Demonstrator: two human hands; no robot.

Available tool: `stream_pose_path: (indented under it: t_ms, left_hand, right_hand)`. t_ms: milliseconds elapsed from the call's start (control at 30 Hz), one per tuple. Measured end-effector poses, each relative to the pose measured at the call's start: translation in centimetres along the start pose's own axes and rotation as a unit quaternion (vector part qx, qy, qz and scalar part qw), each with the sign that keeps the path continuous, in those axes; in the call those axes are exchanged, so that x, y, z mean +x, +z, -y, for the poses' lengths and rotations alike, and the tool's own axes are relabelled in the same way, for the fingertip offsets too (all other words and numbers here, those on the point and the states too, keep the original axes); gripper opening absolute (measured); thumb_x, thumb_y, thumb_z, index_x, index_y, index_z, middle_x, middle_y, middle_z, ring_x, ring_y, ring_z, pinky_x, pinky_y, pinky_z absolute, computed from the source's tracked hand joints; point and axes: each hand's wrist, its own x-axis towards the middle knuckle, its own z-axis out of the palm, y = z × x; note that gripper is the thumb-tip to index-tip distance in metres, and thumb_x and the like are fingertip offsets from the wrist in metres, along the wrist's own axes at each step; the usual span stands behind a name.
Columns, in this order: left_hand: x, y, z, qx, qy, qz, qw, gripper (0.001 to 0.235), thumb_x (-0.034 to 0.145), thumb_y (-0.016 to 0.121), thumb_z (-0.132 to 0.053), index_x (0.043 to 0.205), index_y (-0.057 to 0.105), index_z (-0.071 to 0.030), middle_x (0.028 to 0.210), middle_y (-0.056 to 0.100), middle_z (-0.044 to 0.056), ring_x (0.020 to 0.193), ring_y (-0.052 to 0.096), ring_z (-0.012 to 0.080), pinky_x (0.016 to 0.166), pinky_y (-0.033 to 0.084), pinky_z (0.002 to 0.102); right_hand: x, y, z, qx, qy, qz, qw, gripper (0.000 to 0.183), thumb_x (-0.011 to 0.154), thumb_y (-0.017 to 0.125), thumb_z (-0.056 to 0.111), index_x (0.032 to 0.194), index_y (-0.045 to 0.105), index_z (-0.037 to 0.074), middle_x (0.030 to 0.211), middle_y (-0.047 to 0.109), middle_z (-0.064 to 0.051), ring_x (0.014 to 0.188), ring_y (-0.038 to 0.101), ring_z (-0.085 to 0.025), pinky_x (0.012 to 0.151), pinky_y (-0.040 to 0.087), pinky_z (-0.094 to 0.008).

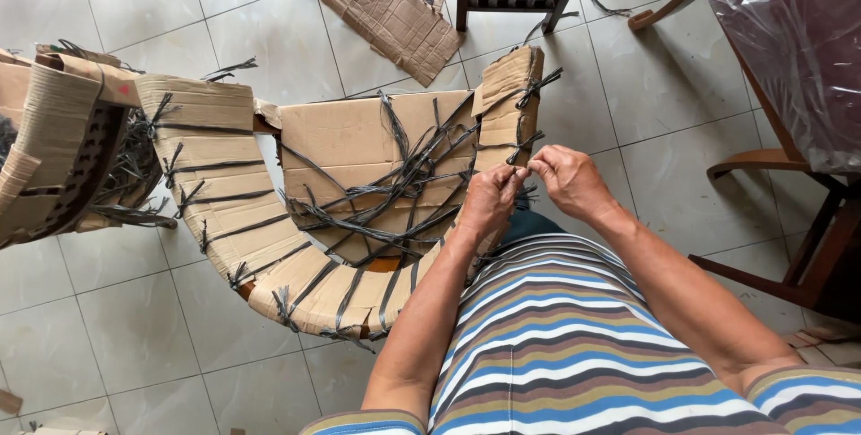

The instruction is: Weaving and tying black straps onto a cardboard-covered chair frame

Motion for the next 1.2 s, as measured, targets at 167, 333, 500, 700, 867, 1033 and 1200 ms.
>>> stream_pose_path:
  t_ms: [167,333,500,700,867,1033,1200]
  left_hand:
    - [0.7,-1.5,-1.7,0.021,-0.012,0.006,1.0,0.021,0.102,0.063,-0.035,0.099,0.077,-0.02,0.084,0.072,0.014,0.088,0.071,0.0416,0.074,0.058,0.049]
    - [1.4,-0.5,0.7,0.069,-0.028,0.011,0.997,0.027,0.101,0.062,-0.039,0.091,0.072,-0.016,0.081,0.07,0.017,0.088,0.069,0.045,0.073,0.055,0.053]
    - [1.8,0.3,2.0,0.079,-0.068,0.032,0.994,0.029,0.1,0.061,-0.041,0.087,0.071,-0.017,0.076,0.072,0.013,0.086,0.071,0.0412,0.074,0.056,0.053]
    - [2.0,-0.9,0.5,0.074,-0.078,0.036,0.994,0.027,0.1,0.061,-0.035,0.093,0.073,-0.013,0.084,0.073,0.019,0.093,0.069,0.0456,0.074,0.054,0.058]
    - [2.6,-2.1,-0.6,0.105,-0.113,0.046,0.987,0.042,0.102,0.054,-0.047,0.086,0.069,-0.01,0.083,0.071,0.023,0.093,0.068,0.0469,0.077,0.054,0.058]
    - [3.3,-3.2,-2.2,0.142,-0.147,0.06,0.977,0.047,0.101,0.051,-0.052,0.081,0.07,-0.013,0.077,0.072,0.02,0.092,0.072,0.0436,0.077,0.056,0.055]
    - [4.4,-2.9,0.6,0.064,-0.236,0.036,0.969,0.04,0.103,0.041,-0.048,0.092,0.067,-0.019,0.055,0.068,0.001,0.078,0.077,0.0251,0.078,0.057,0.044]
  right_hand:
    - [-0.9,-0.6,-0.3,-0.023,0.041,-0.027,0.999,0.023,0.108,0.061,0.028,0.092,0.07,0.014,0.084,0.071,-0.011,0.086,0.071,-0.034,0.077,0.056,-0.043]
    - [-1.8,0.1,-3.0,-0.023,0.099,-0.018,0.995,0.022,0.106,0.064,0.027,0.091,0.072,0.013,0.089,0.073,-0.011,0.09,0.071,-0.036,0.079,0.055,-0.045]
    - [-1.1,0.0,-0.6,-0.159,0.046,0.044,0.985,0.037,0.101,0.06,0.019,0.138,0.062,0.017,0.124,0.066,-0.009,0.112,0.068,-0.029,0.096,0.054,-0.043]
    - [-0.1,3.4,0.4,-0.013,0.005,0.047,0.999,0.053,0.09,0.063,-0.004,0.141,0.051,0.004,0.108,0.071,-0.021,0.105,0.07,-0.041,0.092,0.057,-0.053]
    - [-0.4,5.5,-1.5,-0.044,-0.012,-0.036,0.998,0.039,0.091,0.067,0.007,0.128,0.053,0.008,0.095,0.07,-0.018,0.093,0.071,-0.04,0.08,0.058,-0.05]
    - [-0.5,6.2,-2.8,-0.117,-0.092,-0.081,0.985,0.03,0.093,0.067,0.01,0.121,0.055,0.008,0.089,0.069,-0.012,0.087,0.071,-0.032,0.076,0.059,-0.042]
    - [0.0,7.1,-4.2,-0.253,-0.14,0.017,0.957,0.007,0.093,0.062,0.019,0.095,0.069,0.018,0.076,0.061,-0.003,0.078,0.067,-0.024,0.068,0.058,-0.035]
